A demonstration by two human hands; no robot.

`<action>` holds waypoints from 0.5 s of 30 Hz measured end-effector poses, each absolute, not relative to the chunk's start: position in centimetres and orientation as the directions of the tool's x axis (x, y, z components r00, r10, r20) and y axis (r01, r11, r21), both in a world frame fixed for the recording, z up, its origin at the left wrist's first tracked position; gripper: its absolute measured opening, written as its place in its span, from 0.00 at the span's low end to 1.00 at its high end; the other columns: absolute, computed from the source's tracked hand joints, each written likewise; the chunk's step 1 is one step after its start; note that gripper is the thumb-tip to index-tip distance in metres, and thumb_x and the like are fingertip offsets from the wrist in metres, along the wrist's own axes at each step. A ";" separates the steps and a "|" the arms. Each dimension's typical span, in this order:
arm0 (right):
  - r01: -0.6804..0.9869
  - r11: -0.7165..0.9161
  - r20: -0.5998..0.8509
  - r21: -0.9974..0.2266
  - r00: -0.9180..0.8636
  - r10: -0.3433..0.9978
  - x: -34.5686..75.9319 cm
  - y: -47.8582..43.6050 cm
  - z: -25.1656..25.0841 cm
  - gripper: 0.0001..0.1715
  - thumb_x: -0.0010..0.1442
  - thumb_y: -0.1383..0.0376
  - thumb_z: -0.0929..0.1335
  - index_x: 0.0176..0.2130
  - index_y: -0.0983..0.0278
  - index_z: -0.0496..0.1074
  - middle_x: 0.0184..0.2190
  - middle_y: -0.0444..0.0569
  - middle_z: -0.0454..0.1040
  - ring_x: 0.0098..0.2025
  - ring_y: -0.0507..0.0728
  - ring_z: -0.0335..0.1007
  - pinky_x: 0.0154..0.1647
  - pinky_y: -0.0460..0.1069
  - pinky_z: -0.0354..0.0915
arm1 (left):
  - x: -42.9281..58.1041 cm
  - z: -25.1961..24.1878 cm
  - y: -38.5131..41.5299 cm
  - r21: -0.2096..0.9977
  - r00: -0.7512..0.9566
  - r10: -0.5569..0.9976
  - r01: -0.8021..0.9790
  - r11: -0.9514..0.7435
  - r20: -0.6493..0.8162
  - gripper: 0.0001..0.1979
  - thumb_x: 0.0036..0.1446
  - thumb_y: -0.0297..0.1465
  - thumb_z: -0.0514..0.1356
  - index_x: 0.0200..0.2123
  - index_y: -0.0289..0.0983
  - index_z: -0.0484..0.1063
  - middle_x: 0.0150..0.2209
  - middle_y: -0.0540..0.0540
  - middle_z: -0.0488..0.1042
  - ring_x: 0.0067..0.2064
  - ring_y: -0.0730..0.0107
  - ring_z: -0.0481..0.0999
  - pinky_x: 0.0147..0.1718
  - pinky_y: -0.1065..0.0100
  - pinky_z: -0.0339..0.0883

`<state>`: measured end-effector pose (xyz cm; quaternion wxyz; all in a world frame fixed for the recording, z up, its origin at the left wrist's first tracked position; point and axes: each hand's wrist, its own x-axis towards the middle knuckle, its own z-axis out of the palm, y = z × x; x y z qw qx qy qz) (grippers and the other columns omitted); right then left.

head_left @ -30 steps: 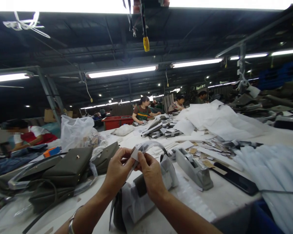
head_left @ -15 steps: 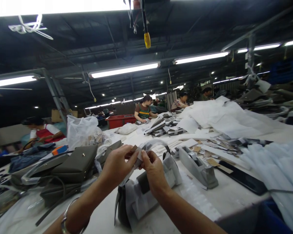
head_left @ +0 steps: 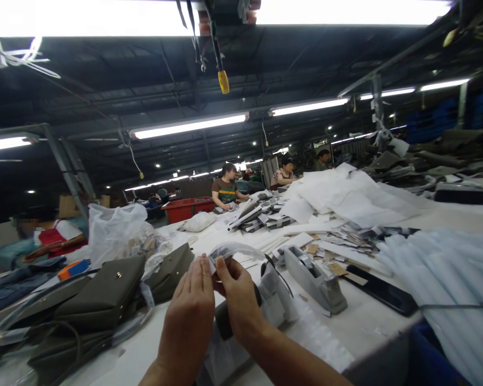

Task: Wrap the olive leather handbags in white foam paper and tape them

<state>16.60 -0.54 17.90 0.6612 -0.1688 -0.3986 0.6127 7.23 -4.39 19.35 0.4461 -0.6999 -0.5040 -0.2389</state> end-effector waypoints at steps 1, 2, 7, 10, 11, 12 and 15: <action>-0.653 0.212 0.333 -0.727 -0.066 0.941 16.8 -0.6 17.8 0.24 0.54 0.48 0.73 0.35 0.67 0.74 0.31 0.48 0.76 0.34 0.55 0.72 0.39 0.50 0.71 | 7.3 19.0 -4.3 -0.362 0.365 0.490 0.926 -0.103 0.792 0.28 0.55 0.15 0.44 0.57 0.25 0.69 0.57 0.28 0.70 0.56 0.48 0.73 0.52 0.54 0.72; -0.628 0.237 0.350 -0.741 -0.060 0.935 17.0 -0.6 17.7 0.24 0.53 0.48 0.74 0.36 0.67 0.75 0.32 0.49 0.76 0.36 0.56 0.73 0.40 0.50 0.71 | 7.3 18.8 -4.2 -0.339 0.352 0.489 0.933 -0.119 0.798 0.29 0.55 0.15 0.44 0.57 0.26 0.69 0.58 0.29 0.69 0.57 0.48 0.72 0.53 0.53 0.71; -0.643 0.215 0.368 -0.735 -0.113 0.923 18.4 -0.2 17.8 0.22 0.50 0.52 0.76 0.35 0.68 0.77 0.29 0.48 0.77 0.34 0.57 0.74 0.42 0.52 0.71 | 5.5 20.0 -3.7 -0.110 0.284 0.562 0.940 -0.323 0.777 0.25 0.60 0.25 0.47 0.60 0.32 0.67 0.59 0.35 0.70 0.58 0.52 0.72 0.55 0.55 0.69; -0.636 0.157 0.342 -0.756 -0.179 0.923 19.0 0.1 18.1 0.21 0.46 0.53 0.77 0.32 0.68 0.79 0.26 0.46 0.76 0.29 0.53 0.71 0.39 0.49 0.69 | 3.9 22.4 -3.4 0.282 0.166 0.764 0.864 -0.418 0.624 0.24 0.58 0.45 0.58 0.55 0.40 0.73 0.53 0.41 0.76 0.54 0.50 0.75 0.53 0.56 0.70; -0.621 0.155 0.345 -0.768 -0.197 0.918 19.0 0.2 18.2 0.21 0.46 0.52 0.77 0.31 0.67 0.79 0.25 0.45 0.75 0.28 0.52 0.70 0.38 0.48 0.68 | 3.5 23.2 -3.3 0.419 0.145 0.829 0.808 -0.415 0.540 0.26 0.54 0.49 0.61 0.52 0.41 0.74 0.50 0.43 0.78 0.52 0.50 0.76 0.52 0.57 0.71; -0.608 0.162 0.354 -0.777 -0.210 0.911 18.9 0.2 18.3 0.22 0.45 0.51 0.77 0.31 0.67 0.80 0.25 0.45 0.75 0.27 0.51 0.70 0.36 0.48 0.67 | 3.3 23.7 -3.1 0.536 0.143 0.880 0.745 -0.398 0.454 0.28 0.51 0.51 0.63 0.51 0.41 0.75 0.48 0.44 0.79 0.51 0.50 0.77 0.49 0.59 0.72; -0.543 0.217 0.391 -0.811 -0.228 0.892 19.0 0.9 18.3 0.24 0.45 0.47 0.76 0.31 0.65 0.80 0.24 0.43 0.75 0.26 0.51 0.69 0.32 0.47 0.66 | 3.5 24.4 -2.6 0.727 0.074 0.953 0.630 -0.273 0.293 0.27 0.48 0.51 0.66 0.48 0.43 0.76 0.44 0.51 0.80 0.48 0.56 0.77 0.42 0.65 0.72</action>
